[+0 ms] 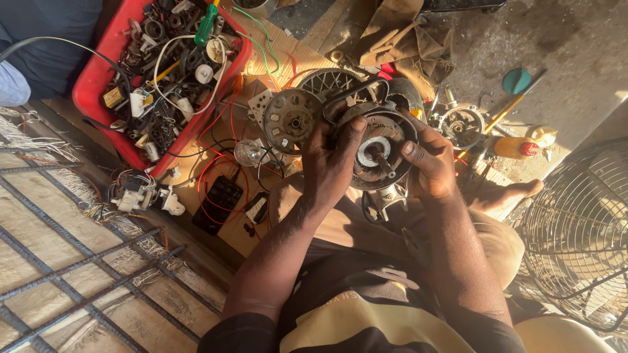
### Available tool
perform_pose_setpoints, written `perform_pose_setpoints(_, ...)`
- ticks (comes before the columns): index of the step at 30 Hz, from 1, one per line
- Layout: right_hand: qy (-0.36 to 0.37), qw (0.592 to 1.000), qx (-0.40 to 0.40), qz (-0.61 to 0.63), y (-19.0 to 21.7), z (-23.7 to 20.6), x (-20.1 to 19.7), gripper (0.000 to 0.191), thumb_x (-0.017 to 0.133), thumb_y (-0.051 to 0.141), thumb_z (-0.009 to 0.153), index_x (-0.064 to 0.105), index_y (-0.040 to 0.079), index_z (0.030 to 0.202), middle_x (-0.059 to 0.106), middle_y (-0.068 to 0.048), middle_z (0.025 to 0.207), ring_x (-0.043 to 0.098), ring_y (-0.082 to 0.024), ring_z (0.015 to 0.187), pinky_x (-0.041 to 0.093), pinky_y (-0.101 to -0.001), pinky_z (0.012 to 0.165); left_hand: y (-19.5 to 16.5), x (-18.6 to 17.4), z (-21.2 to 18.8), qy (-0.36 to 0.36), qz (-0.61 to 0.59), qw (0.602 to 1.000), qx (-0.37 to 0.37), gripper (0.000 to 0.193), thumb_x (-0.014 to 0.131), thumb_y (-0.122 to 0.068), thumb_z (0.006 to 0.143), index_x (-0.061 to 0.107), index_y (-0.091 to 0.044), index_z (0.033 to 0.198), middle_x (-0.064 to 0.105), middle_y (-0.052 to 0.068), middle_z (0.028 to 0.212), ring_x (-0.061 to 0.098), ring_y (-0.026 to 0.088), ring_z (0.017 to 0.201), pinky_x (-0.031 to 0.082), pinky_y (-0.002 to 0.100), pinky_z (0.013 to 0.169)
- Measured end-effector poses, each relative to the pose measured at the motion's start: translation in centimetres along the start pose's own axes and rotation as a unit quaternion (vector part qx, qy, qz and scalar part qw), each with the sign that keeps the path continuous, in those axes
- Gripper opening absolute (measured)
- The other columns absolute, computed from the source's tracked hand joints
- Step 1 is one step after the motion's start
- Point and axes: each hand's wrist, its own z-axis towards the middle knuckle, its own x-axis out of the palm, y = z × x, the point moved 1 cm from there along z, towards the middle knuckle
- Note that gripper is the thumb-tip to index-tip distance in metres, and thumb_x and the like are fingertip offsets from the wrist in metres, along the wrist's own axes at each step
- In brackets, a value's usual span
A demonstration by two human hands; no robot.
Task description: The person tests a small electric motor by connecting wires to a power strip, then disassembles the motor housing to access the internal rotor. They remove the rotor, clean the commutator with a cloth, and reassemble the motor housing.
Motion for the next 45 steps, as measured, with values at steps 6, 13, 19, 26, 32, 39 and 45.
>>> perform_pose_setpoints(6,0.009,1.0,-0.014,0.018,-0.5,-0.3,0.3,0.073,0.08,0.006,0.089,0.046,-0.015,0.149,0.063,-0.026,0.139,0.065,-0.032,0.126,0.052,-0.0441,0.111,0.0,-0.3,0.0,0.001,-0.01,1.0,0.002,0.041,0.067,-0.025,0.106,0.058,0.001,0.137,0.069,0.008,0.121,0.065,0.013,0.114,0.055,0.029,0.099)
perform_pose_setpoints(13,0.007,1.0,-0.018,0.005,-1.1,-0.2,0.6,0.075,0.081,0.01,0.088,0.045,-0.014,0.149,0.061,-0.025,0.141,0.063,-0.032,0.129,0.05,-0.0449,0.114,0.7,-0.8,-0.1,0.0,-0.048,0.999,0.023,0.039,0.067,-0.026,0.108,0.06,0.003,0.134,0.068,0.01,0.121,0.065,0.014,0.114,0.055,0.029,0.1)
perform_pose_setpoints(19,0.035,0.998,0.004,-0.055,0.5,-0.4,0.5,0.078,0.079,0.021,0.091,0.044,-0.012,0.152,0.06,-0.024,0.142,0.061,-0.031,0.129,0.049,-0.0441,0.114,1.1,-0.9,0.1,-0.019,-0.091,0.995,0.029,0.041,0.068,-0.026,0.104,0.057,0.001,0.133,0.066,0.011,0.118,0.066,0.014,0.112,0.058,0.029,0.099)
perform_pose_setpoints(26,-0.159,0.982,-0.02,-0.099,5.3,-0.6,-1.5,0.048,0.061,0.036,0.107,0.055,0.001,0.139,0.066,-0.011,0.125,0.068,-0.022,0.104,0.057,-0.0335,0.083,1.3,-1.0,0.0,-0.03,-0.088,0.995,0.029,0.039,0.07,-0.023,0.105,0.06,0.002,0.134,0.066,0.011,0.119,0.065,0.013,0.11,0.056,0.028,0.097)
perform_pose_setpoints(32,-0.193,0.815,0.134,-0.529,4.0,0.6,-3.6,0.03,0.063,0.022,0.093,0.077,0.013,0.117,0.077,-0.004,0.096,0.07,-0.019,0.079,0.057,-0.0357,0.064,1.0,-0.8,0.5,-0.038,-0.119,0.992,-0.019,0.04,0.071,-0.022,0.103,0.059,0.001,0.133,0.068,0.01,0.119,0.066,0.014,0.111,0.056,0.029,0.097)
perform_pose_setpoints(39,-0.042,0.525,0.349,-0.775,-0.6,3.4,-2.2,0.033,0.064,0.043,0.099,0.08,0.017,0.111,0.082,-0.003,0.094,0.073,-0.012,0.078,0.059,-0.0302,0.073,0.7,-0.9,1.1,-0.061,-0.072,0.995,-0.036,0.043,0.072,-0.023,0.1,0.061,0.005,0.131,0.069,0.01,0.116,0.067,0.013,0.108,0.057,0.028,0.093)
perform_pose_setpoints(45,-0.183,0.682,0.34,-0.621,-0.2,2.5,-1.7,0.027,0.077,0.028,0.092,0.077,0.013,0.114,0.078,-0.003,0.092,0.073,-0.012,0.079,0.059,-0.0278,0.072,1.4,-1.6,1.4,-0.062,-0.119,0.989,-0.064,0.044,0.073,-0.024,0.1,0.061,0.005,0.131,0.071,0.01,0.111,0.067,0.013,0.105,0.057,0.028,0.092)
